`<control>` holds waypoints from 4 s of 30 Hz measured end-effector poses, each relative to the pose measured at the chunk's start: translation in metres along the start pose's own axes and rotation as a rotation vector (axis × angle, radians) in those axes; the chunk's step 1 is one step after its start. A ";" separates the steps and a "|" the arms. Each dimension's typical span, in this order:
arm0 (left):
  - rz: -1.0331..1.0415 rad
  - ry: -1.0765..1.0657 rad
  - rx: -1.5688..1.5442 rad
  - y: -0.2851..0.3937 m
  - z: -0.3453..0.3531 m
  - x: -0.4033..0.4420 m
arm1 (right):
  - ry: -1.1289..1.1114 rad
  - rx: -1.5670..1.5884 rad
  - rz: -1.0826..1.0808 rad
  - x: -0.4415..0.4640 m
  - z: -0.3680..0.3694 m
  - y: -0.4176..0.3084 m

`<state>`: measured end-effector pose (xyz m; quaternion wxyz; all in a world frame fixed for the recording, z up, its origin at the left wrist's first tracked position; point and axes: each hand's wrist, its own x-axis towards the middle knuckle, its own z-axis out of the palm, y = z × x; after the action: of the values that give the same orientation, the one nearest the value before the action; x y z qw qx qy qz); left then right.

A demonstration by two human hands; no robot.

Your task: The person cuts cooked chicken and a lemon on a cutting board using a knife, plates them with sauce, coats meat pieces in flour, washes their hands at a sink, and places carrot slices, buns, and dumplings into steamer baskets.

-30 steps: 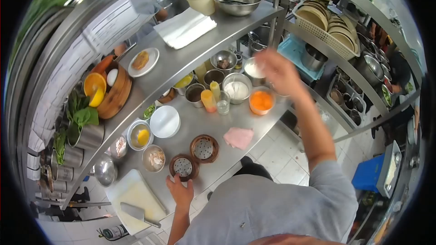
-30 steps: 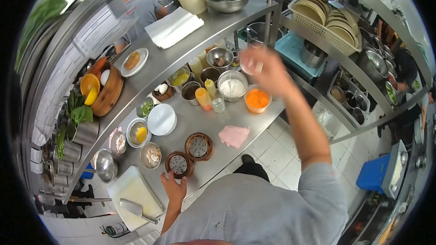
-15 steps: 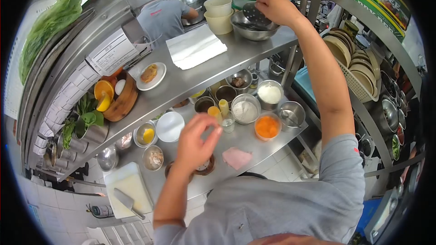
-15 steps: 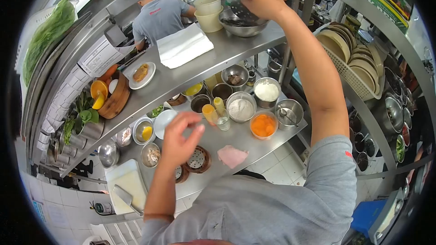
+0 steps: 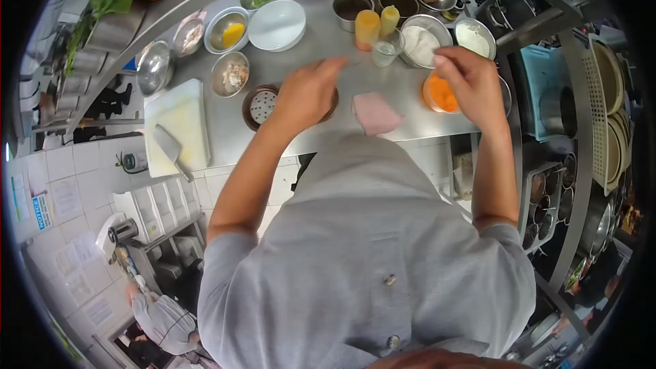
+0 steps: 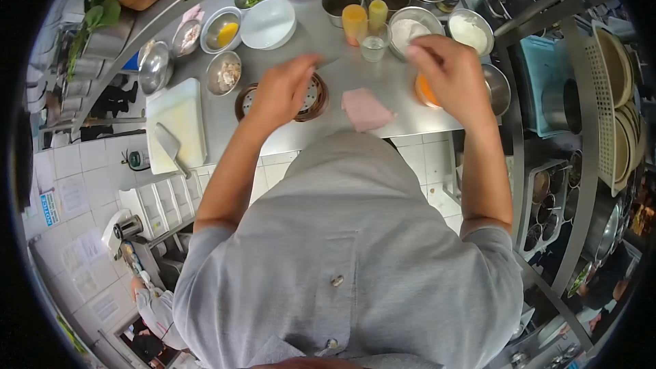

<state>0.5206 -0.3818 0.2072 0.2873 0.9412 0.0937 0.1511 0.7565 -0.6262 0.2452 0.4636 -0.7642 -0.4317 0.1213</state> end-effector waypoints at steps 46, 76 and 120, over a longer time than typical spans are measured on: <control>-0.189 0.035 0.372 -0.170 0.031 -0.168 | 0.078 -0.334 0.418 -0.101 0.075 0.059; -0.059 0.270 -0.009 -0.115 0.068 -0.094 | -0.152 -0.677 0.462 -0.038 0.028 0.215; -0.100 -0.040 0.359 -0.147 0.098 -0.143 | 0.064 -0.762 0.335 -0.028 0.082 0.101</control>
<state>0.4069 -0.3490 0.0133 0.1238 0.9743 0.1600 0.0987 0.7473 -0.6180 0.1127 0.1348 -0.9442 -0.3006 0.0030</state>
